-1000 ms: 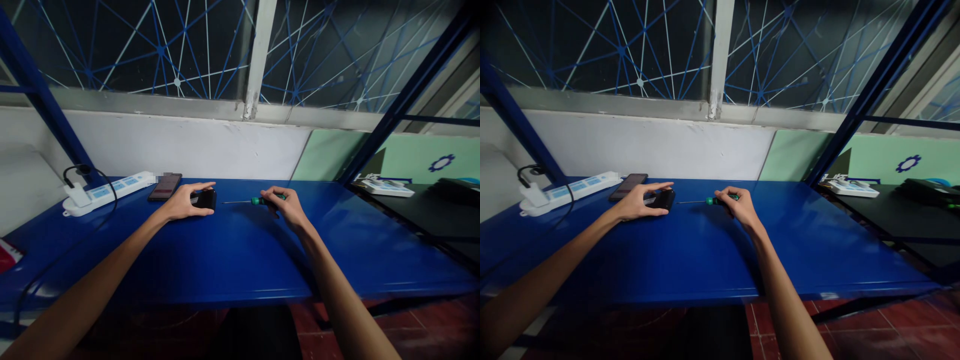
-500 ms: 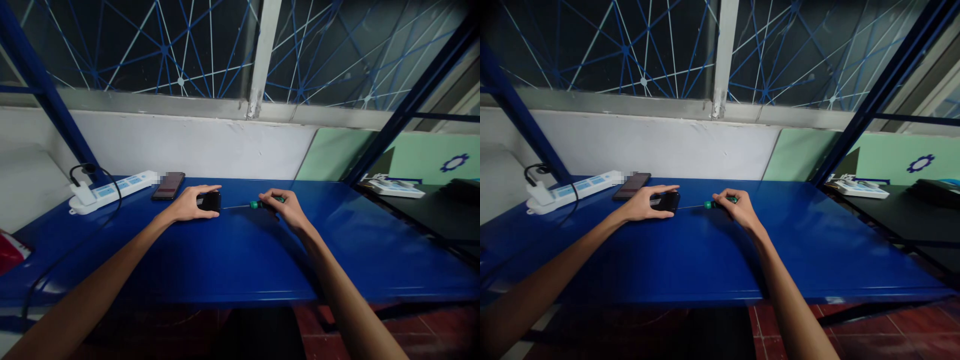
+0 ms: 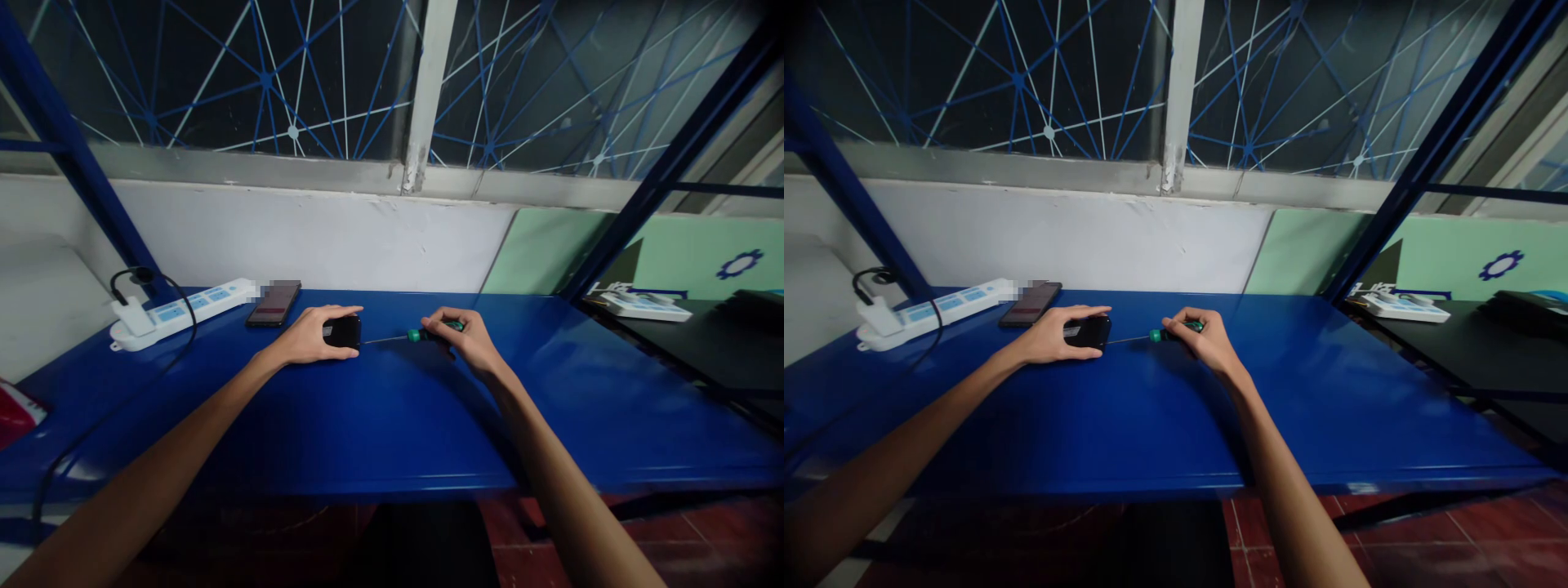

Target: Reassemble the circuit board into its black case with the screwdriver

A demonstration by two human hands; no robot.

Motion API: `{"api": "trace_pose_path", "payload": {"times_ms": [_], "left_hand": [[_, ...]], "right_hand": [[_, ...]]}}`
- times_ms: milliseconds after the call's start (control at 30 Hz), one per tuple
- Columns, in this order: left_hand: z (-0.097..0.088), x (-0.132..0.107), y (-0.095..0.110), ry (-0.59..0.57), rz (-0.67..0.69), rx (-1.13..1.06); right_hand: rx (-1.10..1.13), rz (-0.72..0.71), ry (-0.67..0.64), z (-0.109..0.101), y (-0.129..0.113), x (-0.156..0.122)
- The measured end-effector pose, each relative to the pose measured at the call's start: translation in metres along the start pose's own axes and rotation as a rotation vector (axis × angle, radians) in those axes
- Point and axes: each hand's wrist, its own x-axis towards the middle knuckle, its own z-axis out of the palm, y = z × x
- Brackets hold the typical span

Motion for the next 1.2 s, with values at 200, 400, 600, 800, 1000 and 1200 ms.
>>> {"api": "trace_pose_path", "payload": {"times_ms": [200, 400, 600, 800, 1000, 1200], "left_hand": [[0.003, 0.0, -0.001, 0.001, 0.009, 0.011], [0.004, 0.0, -0.001, -0.008, 0.004, 0.032], [0.005, 0.0, -0.001, -0.015, -0.004, 0.03], [0.008, 0.0, -0.005, -0.014, -0.008, 0.045], [0.017, 0.001, -0.009, -0.022, -0.004, 0.124], [0.023, 0.0, -0.009, -0.075, 0.012, 0.19]], "right_hand": [[-0.029, 0.004, 0.006, -0.001, 0.001, 0.0], [-0.053, -0.009, -0.001, -0.001, 0.0, 0.0], [-0.072, -0.01, -0.007, -0.001, -0.001, 0.001], [-0.06, 0.04, -0.027, -0.002, -0.003, -0.001], [-0.11, 0.11, -0.1, -0.004, 0.008, 0.002], [-0.071, 0.289, -0.255, -0.011, 0.016, 0.001]]}}
